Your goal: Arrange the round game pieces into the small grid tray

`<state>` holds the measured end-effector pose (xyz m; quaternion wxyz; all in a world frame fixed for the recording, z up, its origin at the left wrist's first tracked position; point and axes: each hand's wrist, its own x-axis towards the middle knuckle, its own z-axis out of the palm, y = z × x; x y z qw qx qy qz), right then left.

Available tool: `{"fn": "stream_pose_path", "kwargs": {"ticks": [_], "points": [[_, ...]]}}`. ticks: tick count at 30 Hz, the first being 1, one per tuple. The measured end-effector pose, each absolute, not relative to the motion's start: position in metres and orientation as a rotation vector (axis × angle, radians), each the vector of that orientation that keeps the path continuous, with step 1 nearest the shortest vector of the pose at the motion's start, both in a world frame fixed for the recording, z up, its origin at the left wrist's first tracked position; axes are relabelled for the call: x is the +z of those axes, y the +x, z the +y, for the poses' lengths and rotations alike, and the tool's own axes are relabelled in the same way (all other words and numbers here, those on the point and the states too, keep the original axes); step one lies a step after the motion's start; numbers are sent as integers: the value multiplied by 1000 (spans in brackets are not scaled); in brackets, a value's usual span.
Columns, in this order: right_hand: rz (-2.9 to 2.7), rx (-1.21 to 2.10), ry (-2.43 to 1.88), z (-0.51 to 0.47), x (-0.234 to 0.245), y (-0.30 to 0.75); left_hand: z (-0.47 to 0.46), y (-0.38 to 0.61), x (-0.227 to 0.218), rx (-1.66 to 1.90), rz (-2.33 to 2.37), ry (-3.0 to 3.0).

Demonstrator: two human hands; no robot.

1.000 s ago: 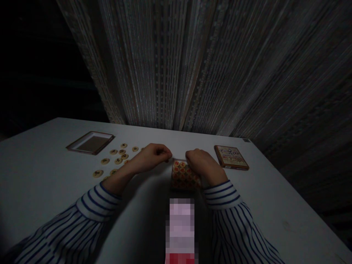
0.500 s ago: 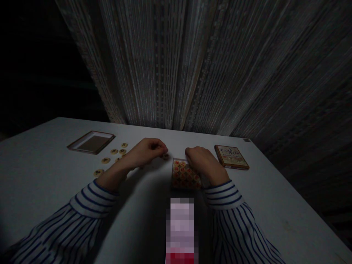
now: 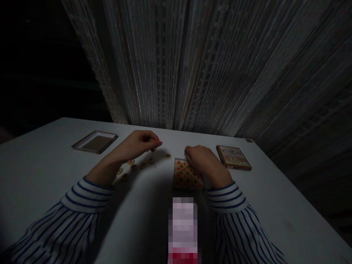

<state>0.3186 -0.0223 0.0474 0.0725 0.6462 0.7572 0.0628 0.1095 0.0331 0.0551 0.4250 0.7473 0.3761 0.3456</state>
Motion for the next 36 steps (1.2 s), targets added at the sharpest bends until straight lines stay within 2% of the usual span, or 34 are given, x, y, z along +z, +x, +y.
{"fn": "stream_pose_path", "kwargs": {"ticks": [14,22,36], "points": [[2486,234,1985,-33,59,301,35,76,73,776,983,1984],[2860,101,2122,-31,75,291,29,70,84,838,993,1978],[2763,59,1955,-9,69,251,40,42,82,692,1263,2196]]}}
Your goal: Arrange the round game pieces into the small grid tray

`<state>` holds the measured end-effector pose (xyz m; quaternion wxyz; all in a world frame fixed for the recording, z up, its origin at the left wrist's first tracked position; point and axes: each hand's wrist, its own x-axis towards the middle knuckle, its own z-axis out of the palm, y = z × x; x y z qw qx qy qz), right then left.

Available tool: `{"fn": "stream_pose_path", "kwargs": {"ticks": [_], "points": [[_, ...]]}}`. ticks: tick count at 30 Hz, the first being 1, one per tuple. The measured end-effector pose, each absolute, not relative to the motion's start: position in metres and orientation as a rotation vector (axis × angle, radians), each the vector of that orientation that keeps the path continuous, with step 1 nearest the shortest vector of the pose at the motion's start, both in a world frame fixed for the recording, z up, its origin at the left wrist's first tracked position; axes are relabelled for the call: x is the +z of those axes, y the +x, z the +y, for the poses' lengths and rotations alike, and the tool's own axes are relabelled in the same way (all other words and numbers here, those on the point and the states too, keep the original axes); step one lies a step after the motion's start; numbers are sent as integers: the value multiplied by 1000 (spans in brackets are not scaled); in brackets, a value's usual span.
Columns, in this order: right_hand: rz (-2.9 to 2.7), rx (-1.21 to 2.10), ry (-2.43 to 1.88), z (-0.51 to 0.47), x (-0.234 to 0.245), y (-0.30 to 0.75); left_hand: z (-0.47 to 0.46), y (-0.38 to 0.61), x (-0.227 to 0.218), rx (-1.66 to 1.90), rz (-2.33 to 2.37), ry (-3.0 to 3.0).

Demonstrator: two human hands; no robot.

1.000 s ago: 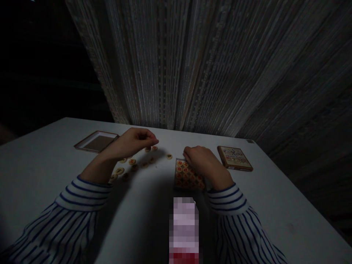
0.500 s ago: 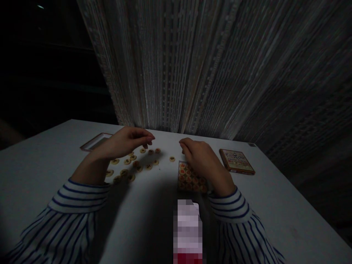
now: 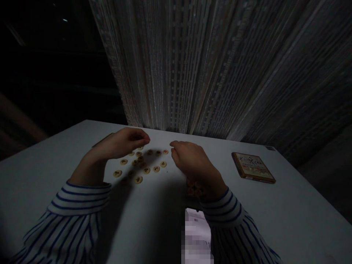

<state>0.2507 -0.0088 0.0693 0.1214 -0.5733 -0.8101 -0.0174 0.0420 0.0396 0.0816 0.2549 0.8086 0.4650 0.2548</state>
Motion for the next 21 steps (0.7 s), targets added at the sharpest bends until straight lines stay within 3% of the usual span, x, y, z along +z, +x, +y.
{"fn": "stream_pose_path", "kwargs": {"ticks": [11,21], "points": [[-2428,-47,-1640,-7,60,243,37,33,81,323,1483,2500],[-2465,-57,-1645,-1,51,241,62,30,39,-158,1397,2533]]}}
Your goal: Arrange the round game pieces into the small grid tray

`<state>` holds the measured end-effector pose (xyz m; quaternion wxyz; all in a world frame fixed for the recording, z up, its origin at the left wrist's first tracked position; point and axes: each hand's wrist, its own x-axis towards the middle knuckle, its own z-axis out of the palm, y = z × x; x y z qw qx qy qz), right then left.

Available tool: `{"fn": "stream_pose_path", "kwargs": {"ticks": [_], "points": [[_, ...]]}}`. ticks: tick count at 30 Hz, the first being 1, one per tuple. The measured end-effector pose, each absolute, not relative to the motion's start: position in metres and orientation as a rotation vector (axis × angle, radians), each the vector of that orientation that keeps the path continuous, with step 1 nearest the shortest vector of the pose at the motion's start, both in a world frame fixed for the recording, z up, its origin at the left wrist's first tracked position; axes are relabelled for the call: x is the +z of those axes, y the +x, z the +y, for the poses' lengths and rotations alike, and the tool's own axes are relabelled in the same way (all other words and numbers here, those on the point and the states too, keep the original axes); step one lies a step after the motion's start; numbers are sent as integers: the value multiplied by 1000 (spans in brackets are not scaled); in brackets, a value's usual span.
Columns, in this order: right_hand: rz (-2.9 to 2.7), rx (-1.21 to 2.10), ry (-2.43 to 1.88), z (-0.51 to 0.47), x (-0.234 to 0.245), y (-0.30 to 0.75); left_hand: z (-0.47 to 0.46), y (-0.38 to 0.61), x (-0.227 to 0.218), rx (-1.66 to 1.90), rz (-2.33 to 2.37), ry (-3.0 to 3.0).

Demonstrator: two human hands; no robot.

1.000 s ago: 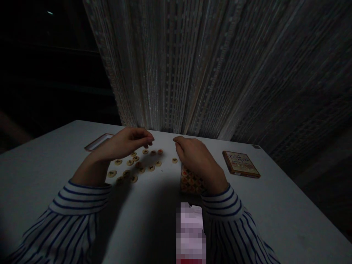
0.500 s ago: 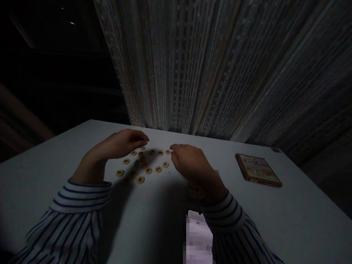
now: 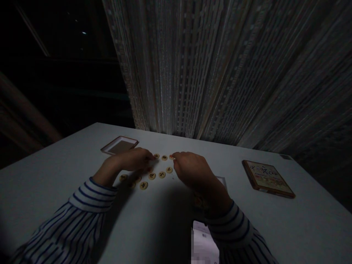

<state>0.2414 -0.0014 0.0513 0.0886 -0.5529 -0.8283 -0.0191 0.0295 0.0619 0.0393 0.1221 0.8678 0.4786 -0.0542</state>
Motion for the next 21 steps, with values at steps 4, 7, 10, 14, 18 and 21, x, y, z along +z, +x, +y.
{"fn": "stream_pose_path", "kwargs": {"ticks": [4,7,10,14,18,21], "points": [[-2489,-93,-1626,-1,46,240,59,36,36,-300,1379,2572],[-2499,-95,-1608,-2,45,239,57,39,37,-347,1338,2620],[-2511,-72,-1614,-2,46,238,58,41,34,-398,1342,2620],[-2525,-65,-1631,-1,47,238,63,40,26,-399,1360,2616],[-2533,-77,-1625,-2,47,238,67,39,19,-387,1407,2581],[-2541,-80,-1623,-3,47,238,68,39,17,-382,1392,2583]]}}
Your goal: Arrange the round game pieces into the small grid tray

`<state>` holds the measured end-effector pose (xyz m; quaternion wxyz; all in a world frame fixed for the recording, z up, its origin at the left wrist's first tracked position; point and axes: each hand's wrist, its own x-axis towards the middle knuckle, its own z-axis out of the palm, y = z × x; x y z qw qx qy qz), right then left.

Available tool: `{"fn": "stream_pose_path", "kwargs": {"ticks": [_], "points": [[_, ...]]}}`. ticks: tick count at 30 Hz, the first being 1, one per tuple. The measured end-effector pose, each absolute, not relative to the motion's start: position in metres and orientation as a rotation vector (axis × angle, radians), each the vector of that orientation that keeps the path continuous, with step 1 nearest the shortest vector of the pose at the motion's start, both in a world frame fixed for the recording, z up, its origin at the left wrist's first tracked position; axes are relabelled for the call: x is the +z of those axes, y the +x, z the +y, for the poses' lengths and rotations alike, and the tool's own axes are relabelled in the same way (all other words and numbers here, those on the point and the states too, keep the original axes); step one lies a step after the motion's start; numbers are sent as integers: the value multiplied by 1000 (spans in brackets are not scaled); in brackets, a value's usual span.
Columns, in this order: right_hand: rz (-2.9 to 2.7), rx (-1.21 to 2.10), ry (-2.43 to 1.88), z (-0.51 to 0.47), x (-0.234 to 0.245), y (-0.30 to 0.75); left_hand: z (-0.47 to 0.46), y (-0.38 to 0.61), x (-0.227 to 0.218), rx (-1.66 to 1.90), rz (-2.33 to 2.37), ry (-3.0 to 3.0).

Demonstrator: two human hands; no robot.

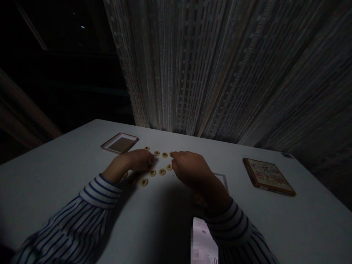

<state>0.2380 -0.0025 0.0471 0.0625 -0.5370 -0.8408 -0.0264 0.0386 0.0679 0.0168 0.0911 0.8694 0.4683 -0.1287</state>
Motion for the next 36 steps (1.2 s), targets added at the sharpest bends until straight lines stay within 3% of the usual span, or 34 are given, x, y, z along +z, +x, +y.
{"fn": "stream_pose_path", "kwargs": {"ticks": [24,36], "points": [[-2592,-86,-1660,-3,50,238,61,43,26,-351,1411,2590],[-2567,-82,-1668,-4,52,239,59,42,38,32,1253,2706]]}}
